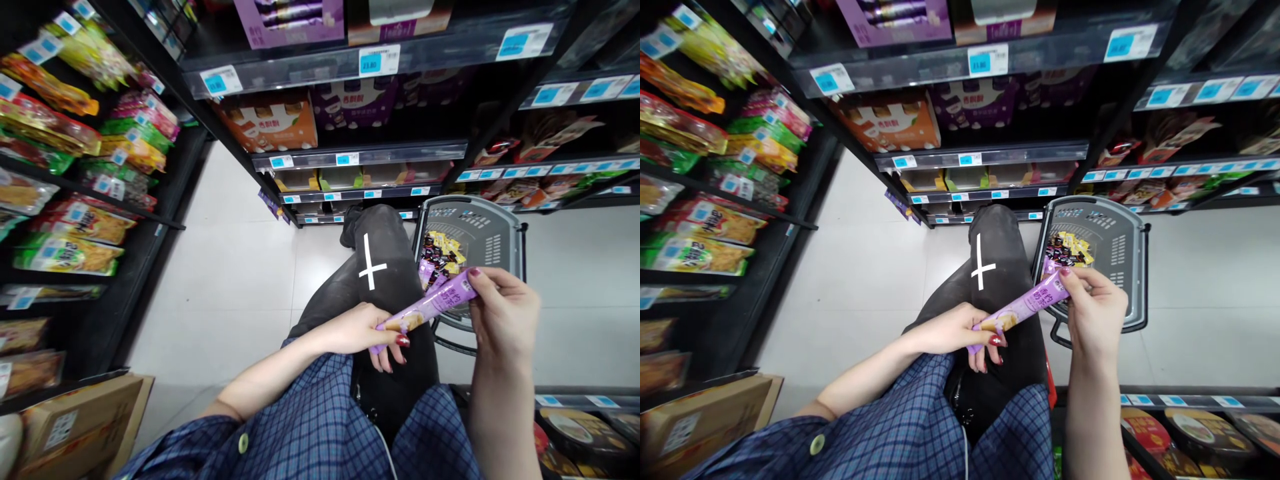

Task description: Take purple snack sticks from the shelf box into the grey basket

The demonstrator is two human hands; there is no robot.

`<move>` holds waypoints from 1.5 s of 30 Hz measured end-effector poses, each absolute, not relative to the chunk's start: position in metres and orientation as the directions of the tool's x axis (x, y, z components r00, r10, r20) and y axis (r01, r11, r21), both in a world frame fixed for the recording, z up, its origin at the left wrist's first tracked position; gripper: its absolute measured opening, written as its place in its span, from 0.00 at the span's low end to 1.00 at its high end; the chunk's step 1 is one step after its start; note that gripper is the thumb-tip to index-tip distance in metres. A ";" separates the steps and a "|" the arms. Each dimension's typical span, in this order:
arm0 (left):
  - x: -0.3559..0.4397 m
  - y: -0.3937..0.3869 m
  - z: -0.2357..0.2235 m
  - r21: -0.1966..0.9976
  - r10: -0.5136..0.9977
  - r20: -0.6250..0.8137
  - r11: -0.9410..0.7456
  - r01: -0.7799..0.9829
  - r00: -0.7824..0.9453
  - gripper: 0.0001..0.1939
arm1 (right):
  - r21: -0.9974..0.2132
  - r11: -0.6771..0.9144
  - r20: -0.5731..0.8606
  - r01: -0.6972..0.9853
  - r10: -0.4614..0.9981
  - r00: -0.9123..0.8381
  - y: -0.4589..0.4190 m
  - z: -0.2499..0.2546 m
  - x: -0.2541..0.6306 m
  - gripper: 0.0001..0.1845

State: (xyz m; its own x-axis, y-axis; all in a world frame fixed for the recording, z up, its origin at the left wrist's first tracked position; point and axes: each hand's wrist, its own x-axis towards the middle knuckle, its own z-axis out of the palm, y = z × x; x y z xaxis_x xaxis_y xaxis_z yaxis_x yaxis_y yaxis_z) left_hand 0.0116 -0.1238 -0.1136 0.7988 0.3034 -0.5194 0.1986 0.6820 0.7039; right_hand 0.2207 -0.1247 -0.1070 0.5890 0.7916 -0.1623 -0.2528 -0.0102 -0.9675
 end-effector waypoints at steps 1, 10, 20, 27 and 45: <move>0.011 -0.123 -0.115 0.708 0.311 -0.505 0.682 0.181 0.805 0.15 | -0.970 -0.002 -0.150 -0.242 0.791 0.593 -0.126 -0.107 0.224 0.07; 0.007 -0.116 -0.121 0.785 0.346 -0.458 0.590 0.190 0.819 0.15 | -0.951 -0.234 -0.148 0.202 0.918 0.368 -0.154 -0.096 0.276 0.10; -0.009 -0.097 -0.137 0.887 0.584 -0.450 0.377 0.266 0.676 0.16 | -0.679 -0.445 0.111 0.584 0.724 0.681 -0.166 -0.179 0.381 0.22; -0.007 -0.095 -0.146 0.887 0.602 -0.456 0.369 0.278 0.655 0.16 | -0.164 -0.416 -0.213 0.894 0.900 0.379 -0.118 -0.252 0.374 0.17; -0.083 0.265 0.035 0.290 0.880 0.452 -0.299 0.909 0.145 0.16 | -0.242 0.210 0.373 0.947 0.921 -0.109 -0.059 -0.225 0.125 0.20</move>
State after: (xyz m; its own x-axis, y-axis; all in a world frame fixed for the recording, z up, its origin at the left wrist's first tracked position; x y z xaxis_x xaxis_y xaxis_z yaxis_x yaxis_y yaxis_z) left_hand -0.0830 0.2653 0.0348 0.1455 0.8801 0.4519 0.9092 -0.2991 0.2898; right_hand 0.1246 -0.0593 -0.2249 -0.1091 0.9215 0.3728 0.9471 0.2102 -0.2425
